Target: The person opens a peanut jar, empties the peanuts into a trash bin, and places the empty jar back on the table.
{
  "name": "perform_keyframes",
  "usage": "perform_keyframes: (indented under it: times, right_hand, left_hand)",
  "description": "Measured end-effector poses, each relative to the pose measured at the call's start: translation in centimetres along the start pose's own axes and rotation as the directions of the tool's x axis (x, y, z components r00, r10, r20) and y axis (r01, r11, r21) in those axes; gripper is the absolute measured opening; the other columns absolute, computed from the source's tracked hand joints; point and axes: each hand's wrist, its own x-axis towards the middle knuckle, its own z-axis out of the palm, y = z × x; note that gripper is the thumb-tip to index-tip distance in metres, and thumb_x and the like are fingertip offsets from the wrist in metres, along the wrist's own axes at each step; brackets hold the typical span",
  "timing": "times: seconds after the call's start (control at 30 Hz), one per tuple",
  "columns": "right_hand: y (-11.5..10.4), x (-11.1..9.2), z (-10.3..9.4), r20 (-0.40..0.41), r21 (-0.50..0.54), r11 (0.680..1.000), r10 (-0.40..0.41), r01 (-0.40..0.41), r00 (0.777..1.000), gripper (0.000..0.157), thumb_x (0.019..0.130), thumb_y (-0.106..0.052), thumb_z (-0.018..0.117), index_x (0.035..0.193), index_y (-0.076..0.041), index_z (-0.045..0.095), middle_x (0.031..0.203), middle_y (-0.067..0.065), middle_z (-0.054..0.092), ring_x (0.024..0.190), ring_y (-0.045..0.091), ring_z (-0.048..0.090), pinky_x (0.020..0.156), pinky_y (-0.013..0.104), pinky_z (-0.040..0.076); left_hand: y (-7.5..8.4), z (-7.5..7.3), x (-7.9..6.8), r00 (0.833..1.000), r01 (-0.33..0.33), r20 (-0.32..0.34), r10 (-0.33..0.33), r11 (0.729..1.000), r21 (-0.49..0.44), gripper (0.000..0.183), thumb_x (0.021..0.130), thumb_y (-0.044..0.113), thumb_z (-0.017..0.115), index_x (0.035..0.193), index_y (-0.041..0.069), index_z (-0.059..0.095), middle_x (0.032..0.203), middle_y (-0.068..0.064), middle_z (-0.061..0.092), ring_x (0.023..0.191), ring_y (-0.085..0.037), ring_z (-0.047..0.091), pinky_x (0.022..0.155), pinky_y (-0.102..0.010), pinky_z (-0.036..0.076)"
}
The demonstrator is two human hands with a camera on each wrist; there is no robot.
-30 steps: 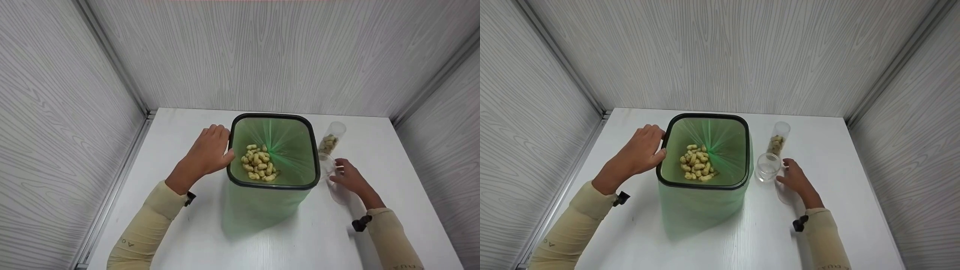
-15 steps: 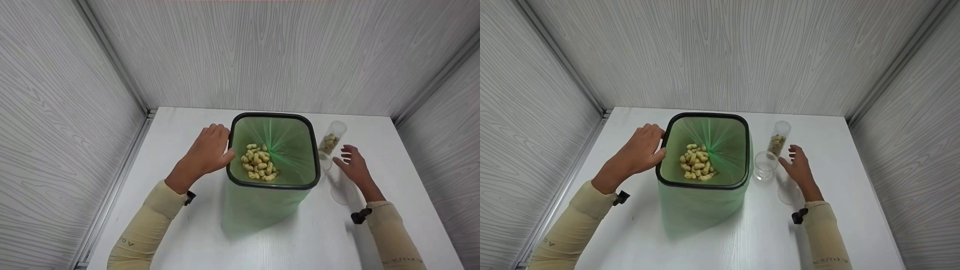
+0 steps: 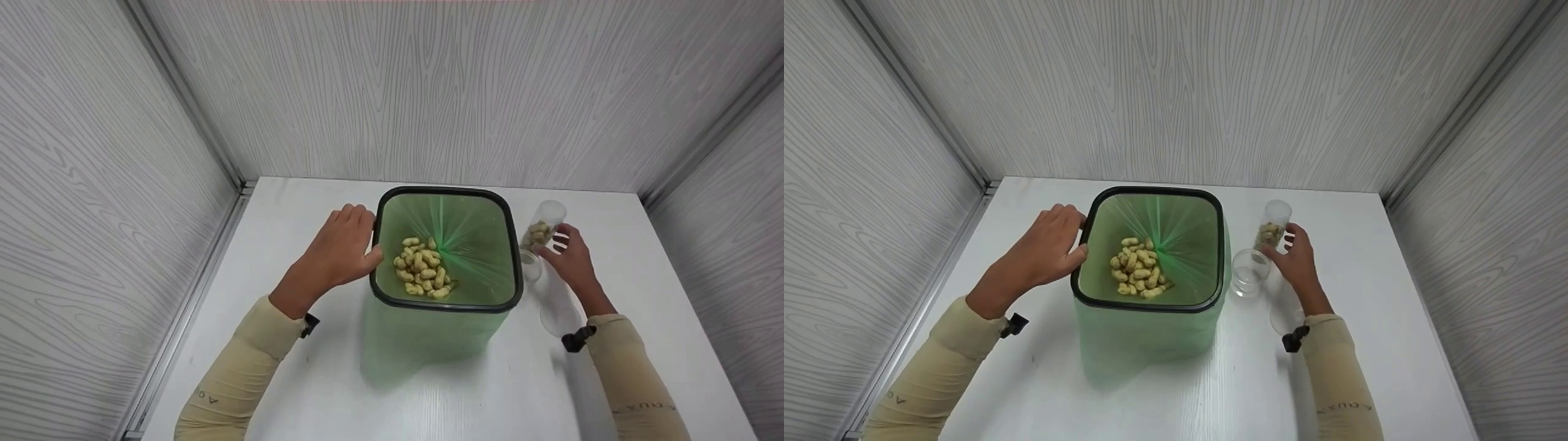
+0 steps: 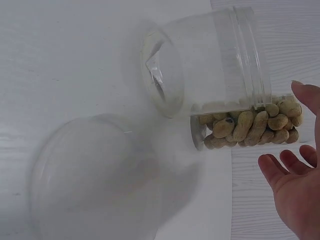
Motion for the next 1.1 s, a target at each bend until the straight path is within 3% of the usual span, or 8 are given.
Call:
perform_keyframes:
  times: [0.7, 1.1]
  right_hand:
    - [-0.2, 1.4, 1.4, -0.099, 0.042, 0.999, 0.028, -0.024, 0.995, 0.087, 0.093, -0.035, 0.077, 0.156, 0.002, 0.031, 0.151, 0.027, 0.047, 0.141, 0.04, 0.048, 0.119, 0.054, 0.04]
    - [0.1, 1.8, 1.5, -0.107, 0.051, 0.999, 0.017, -0.012, 0.994, 0.074, 0.096, -0.03, 0.075, 0.151, 0.003, 0.04, 0.149, 0.026, 0.052, 0.14, 0.04, 0.05, 0.119, 0.055, 0.04]
  left_hand:
    - [-0.3, 0.3, -0.2, 0.999, -0.03, -0.04, 0.029, 0.999, -0.023, 0.041, 0.097, 0.03, 0.045, 0.118, -0.004, 0.053, 0.106, -0.018, 0.052, 0.095, -0.03, 0.042, 0.088, -0.047, 0.037]
    - [-0.1, 0.3, -0.1, 1.0, -0.012, -0.028, 0.011, 1.0, -0.016, 0.044, 0.097, 0.032, 0.044, 0.12, -0.004, 0.053, 0.106, -0.017, 0.054, 0.095, -0.03, 0.044, 0.088, -0.046, 0.039]
